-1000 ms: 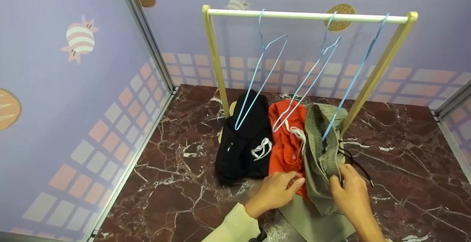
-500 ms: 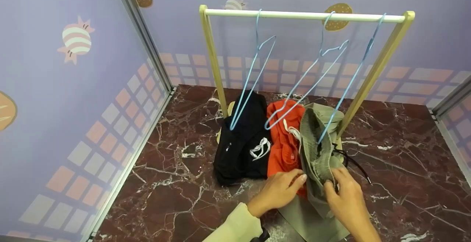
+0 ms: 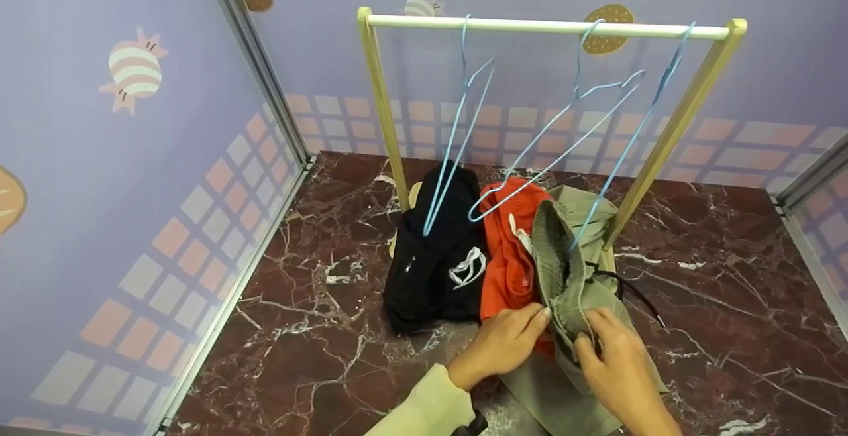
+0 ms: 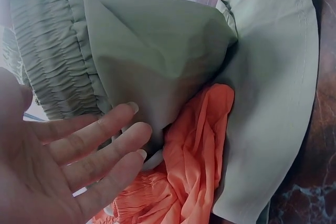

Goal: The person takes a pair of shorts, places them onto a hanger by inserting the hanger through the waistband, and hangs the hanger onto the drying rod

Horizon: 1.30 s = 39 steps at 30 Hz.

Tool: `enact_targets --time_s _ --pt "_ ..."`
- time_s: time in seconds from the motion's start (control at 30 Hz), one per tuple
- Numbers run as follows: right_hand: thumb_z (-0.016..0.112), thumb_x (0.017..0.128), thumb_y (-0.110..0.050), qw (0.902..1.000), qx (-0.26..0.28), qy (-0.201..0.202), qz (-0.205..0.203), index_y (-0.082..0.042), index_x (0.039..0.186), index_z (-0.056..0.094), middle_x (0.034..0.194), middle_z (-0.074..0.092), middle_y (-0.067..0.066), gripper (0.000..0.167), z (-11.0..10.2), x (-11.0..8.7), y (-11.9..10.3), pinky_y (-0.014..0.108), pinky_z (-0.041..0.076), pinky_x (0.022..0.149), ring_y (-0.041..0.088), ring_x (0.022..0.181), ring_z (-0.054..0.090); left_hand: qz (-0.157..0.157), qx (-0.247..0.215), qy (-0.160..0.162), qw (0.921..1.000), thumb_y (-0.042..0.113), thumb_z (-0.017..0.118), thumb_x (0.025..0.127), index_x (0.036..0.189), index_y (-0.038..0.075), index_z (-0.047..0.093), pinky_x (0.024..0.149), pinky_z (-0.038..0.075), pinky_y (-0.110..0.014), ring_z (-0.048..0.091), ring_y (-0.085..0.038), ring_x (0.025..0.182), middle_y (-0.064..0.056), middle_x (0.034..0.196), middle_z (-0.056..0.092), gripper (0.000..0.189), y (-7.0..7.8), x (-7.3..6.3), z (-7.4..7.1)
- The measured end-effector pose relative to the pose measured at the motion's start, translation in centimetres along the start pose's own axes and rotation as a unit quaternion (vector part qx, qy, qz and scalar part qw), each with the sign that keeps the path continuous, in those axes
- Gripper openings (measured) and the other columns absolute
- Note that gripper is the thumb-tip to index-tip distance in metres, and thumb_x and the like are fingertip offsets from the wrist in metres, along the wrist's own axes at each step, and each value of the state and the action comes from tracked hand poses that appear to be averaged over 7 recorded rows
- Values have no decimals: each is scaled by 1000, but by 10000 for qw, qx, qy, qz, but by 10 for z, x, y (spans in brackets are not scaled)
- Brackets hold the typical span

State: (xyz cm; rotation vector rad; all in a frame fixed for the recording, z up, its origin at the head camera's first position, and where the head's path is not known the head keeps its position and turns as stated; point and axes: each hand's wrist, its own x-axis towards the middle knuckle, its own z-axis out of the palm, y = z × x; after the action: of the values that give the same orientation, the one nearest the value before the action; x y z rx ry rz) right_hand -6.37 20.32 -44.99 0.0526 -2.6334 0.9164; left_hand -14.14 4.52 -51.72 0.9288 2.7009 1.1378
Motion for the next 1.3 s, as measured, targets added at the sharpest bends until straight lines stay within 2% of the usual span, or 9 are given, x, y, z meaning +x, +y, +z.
enact_targets --time_s 0.13,0.3,0.6,0.73,0.87,0.97,1.17,1.3 --pt "64 80 8 9997 146 -111 -129 -2 105 69 99 66 2 27 1 -3 -2 29 46 68 11 77 55 -85 -104 -10 9999 45 27 105 82 19 52 50 30 -17 38 -7 54 8 62 36 43 -1 0 1" --pt "64 80 10 9995 171 -215 -169 -2 104 69 100 65 2 27 0 -5 -5 27 45 65 5 74 51 -148 -299 -86 9994 46 26 105 79 18 50 49 29 -18 34 -7 51 7 61 35 45 -2 0 1" --pt "66 76 10 9985 -55 -159 -523 -2 104 70 104 66 1 31 -1 -12 -10 38 51 78 16 92 62 -331 -716 -125 9968 46 25 105 78 18 49 54 30 -18 34 -7 55 7 63 31 46 -3 0 0" --pt "68 76 10 9984 -63 -174 -541 0 106 70 106 66 4 32 -4 -16 -14 42 51 80 20 95 63 -369 -739 -150 9965 47 24 105 78 18 50 55 32 -18 36 -7 56 7 63 33 47 -4 0 1" --pt "69 74 11 9975 -69 -23 -709 1 106 70 107 67 6 33 -4 -20 -16 43 52 81 22 95 64 -428 -847 -170 9953 50 24 104 76 18 49 54 31 -18 35 -7 56 7 63 33 50 -6 1 2" --pt "69 73 11 9967 -69 27 -802 1 106 70 108 67 6 35 -5 -21 -17 42 52 80 22 95 64 -518 -1007 -170 9934 51 25 104 75 17 47 54 30 -18 33 -7 55 7 63 32 51 -9 1 3" --pt "68 74 10 9969 -119 -167 -762 -2 106 71 109 67 2 34 -8 -24 -20 39 53 78 18 93 64 -661 -1490 -179 9865 48 28 104 74 16 47 61 32 -18 35 -6 61 8 66 30 47 -12 2 4" --pt "70 71 10 9949 -78 -42 -1006 -3 102 71 106 67 0 34 -9 -26 -21 37 53 75 15 90 63 -686 -1829 -169 9806 45 30 105 76 15 49 65 34 -18 38 -5 67 8 69 34 46 -15 4 6"
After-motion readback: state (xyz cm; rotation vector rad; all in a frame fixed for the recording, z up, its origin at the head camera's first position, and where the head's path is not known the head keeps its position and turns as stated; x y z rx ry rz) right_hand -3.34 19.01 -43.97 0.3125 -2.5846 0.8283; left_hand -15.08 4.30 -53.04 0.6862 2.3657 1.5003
